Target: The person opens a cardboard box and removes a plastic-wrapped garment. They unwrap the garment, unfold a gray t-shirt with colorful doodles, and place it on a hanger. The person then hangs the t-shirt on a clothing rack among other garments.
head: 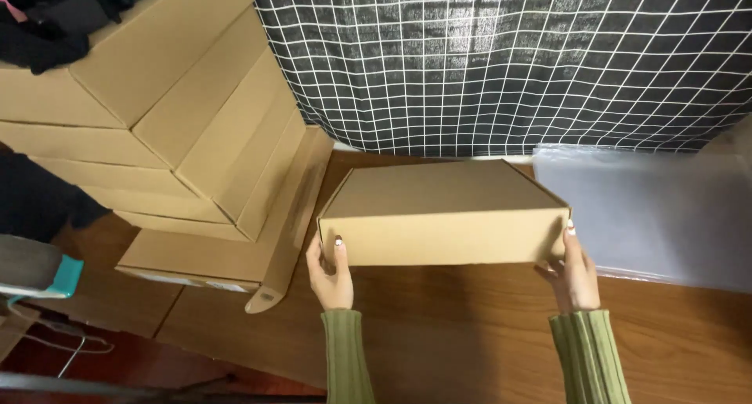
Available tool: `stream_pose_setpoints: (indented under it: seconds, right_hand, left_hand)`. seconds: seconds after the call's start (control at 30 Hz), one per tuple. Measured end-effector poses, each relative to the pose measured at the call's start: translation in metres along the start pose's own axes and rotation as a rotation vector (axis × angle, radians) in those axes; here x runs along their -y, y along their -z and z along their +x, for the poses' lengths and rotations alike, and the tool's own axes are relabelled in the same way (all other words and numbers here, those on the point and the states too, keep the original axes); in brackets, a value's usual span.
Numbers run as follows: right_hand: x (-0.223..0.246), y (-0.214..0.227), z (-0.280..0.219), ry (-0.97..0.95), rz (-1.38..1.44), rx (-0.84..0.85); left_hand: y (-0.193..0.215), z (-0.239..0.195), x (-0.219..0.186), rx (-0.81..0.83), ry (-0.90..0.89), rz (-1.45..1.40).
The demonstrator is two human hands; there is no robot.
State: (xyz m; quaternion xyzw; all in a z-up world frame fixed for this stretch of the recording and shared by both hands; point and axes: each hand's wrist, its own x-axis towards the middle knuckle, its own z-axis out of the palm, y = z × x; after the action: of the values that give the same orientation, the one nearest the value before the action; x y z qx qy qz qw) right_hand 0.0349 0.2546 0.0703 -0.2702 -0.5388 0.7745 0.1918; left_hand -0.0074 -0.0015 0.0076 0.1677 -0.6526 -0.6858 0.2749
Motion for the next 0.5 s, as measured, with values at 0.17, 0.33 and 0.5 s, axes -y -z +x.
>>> stream_pose_setpoints:
  seconds: [0.17,0.33,0.5]
  right_hand:
    - [-0.018,0.005,0.03,0.172,0.073,0.111]
    - [-0.008,-0.006,0.029,0.256,0.07,0.218]
    - [-0.024,0.004,0.055,0.336,-0.028,0.228]
  left_hand:
    - [-0.002,0.024,-0.008,0.122,-0.09,-0.1]
    - [-0.004,0.037,-0.013,0.252,-0.103,-0.106]
    - [-0.007,0.05,-0.003,0.279,-0.174,-0.043]
